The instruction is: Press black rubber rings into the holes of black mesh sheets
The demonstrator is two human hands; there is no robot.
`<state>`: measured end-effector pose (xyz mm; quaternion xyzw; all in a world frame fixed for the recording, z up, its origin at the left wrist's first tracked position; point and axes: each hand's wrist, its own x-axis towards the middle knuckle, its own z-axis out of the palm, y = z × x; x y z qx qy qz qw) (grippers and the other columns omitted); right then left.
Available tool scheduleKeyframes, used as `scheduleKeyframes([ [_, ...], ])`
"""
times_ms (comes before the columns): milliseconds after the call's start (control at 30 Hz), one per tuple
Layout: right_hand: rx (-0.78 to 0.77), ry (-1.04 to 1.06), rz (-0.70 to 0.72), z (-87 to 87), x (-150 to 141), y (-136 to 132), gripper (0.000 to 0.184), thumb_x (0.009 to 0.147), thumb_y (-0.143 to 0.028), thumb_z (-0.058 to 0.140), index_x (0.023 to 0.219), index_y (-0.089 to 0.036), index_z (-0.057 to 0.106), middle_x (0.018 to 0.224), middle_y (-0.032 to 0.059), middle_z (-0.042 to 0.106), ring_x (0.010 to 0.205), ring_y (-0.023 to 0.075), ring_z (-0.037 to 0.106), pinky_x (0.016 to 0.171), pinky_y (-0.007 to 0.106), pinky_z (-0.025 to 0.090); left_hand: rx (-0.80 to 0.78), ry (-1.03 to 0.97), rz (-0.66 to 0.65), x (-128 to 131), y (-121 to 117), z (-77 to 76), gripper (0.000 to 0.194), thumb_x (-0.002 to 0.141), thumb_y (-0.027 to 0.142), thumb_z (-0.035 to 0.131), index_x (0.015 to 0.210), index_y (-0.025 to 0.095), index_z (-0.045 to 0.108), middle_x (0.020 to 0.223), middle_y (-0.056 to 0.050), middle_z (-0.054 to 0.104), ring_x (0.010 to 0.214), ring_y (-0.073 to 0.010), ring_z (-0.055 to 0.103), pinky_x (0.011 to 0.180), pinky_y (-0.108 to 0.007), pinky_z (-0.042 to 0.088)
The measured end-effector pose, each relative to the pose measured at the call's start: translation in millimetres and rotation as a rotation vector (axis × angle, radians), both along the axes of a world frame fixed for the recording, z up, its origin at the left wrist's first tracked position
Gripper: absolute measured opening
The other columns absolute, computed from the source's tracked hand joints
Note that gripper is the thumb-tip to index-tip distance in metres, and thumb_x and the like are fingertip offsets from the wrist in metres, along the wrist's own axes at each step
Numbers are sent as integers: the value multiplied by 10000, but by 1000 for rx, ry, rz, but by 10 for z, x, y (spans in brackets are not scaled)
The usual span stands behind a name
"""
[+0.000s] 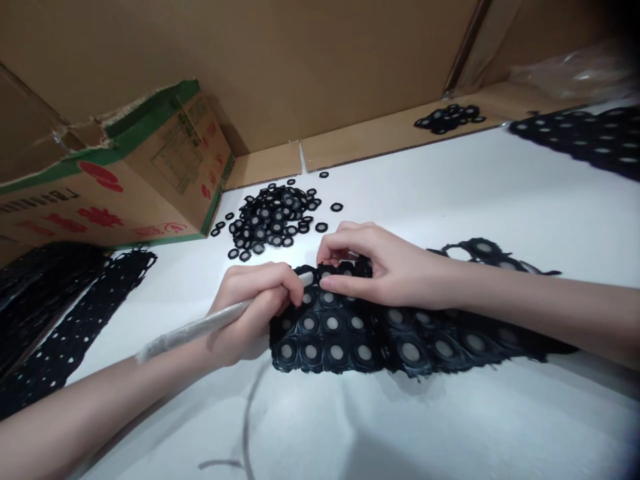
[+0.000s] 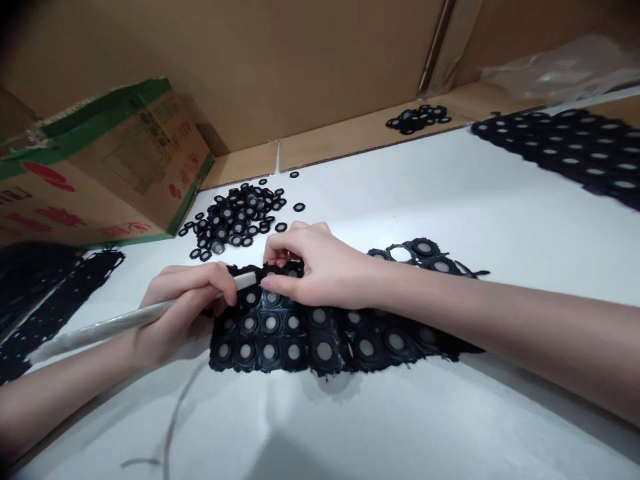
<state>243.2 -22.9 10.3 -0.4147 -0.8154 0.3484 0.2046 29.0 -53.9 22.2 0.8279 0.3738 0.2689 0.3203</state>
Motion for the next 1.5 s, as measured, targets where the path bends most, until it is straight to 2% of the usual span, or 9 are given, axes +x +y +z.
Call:
scheduleKeyframes([
  [100, 11, -64, 3, 0, -8, 5, 304, 705, -456, 647, 863, -201, 593, 890, 74, 530, 912, 256, 445, 835, 421, 370, 41, -34, 50, 0, -13, -20, 265, 866, 159, 344, 707, 177, 556, 595, 2, 514, 536, -117, 457, 537, -245, 338],
  [200, 17, -109, 58, -10, -3, 21, 320, 706, -472, 647, 850, -197, 570, 883, 81, 528, 927, 270, 424, 887, 468, 341, 72, -94, 52, -6, -11, -54, 260, 869, 146, 363, 715, 183, 569, 598, 4, 530, 535, -117, 467, 531, -244, 342],
  [367, 5, -96, 64, -40, 16, 33, 311, 711, -484, 638, 812, -201, 560, 884, 79, 534, 954, 279, 420, 894, 476, 328, 0, -231, -55, -44, 8, -86, 274, 876, 117, 379, 710, 190, 584, 589, 5, 533, 557, -126, 460, 578, -261, 346],
  [500, -1, -71, 62, -43, 20, 30, 285, 710, -458, 640, 770, -200, 535, 859, 70, 554, 956, 274, 431, 893, 467, 323, -49, -159, -162, -66, 19, -64, 283, 870, 103, 379, 699, 186, 588, 557, 7, 550, 538, -127, 451, 685, -290, 370],
  [633, -5, -48, 60, -30, 16, 29, 299, 698, -467, 647, 759, -202, 526, 837, 65, 564, 948, 273, 446, 896, 465, 319, -78, -171, -124, -62, 23, -47, 278, 858, 89, 385, 696, 189, 589, 556, 2, 549, 578, -142, 460, 626, -277, 356],
  [833, 6, -57, 62, -42, 16, 26, 292, 700, -464, 634, 779, -196, 548, 853, 75, 573, 947, 280, 459, 892, 462, 329, -47, -88, -140, -56, 30, -39, 285, 851, 88, 343, 665, 181, 538, 535, 11, 506, 555, -132, 417, 653, -285, 346],
  [1033, -7, -33, 54, -71, 31, 27, 365, 699, -492, 629, 909, -197, 586, 893, 80, 579, 968, 286, 463, 898, 450, 341, -133, -3, -126, -51, 46, 4, 276, 825, 92, 324, 618, 170, 489, 505, 22, 443, 534, -120, 386, 583, -258, 321],
  [1333, 16, -65, 89, -42, 19, 23, 277, 717, -457, 609, 789, -194, 558, 850, 75, 574, 941, 278, 468, 889, 449, 337, -156, 70, -209, -16, 105, 14, 269, 806, 104, 316, 580, 166, 448, 476, 32, 418, 547, -119, 346, 681, -280, 315],
  [1500, 24, -62, 107, -4, 5, 17, 244, 720, -415, 609, 796, -194, 540, 812, 57, 558, 930, 258, 460, 904, 444, 329, -141, 84, -191, -30, 94, 27, 273, 805, 94, 322, 583, 166, 464, 476, 28, 434, 553, -121, 380, 670, -272, 331],
])
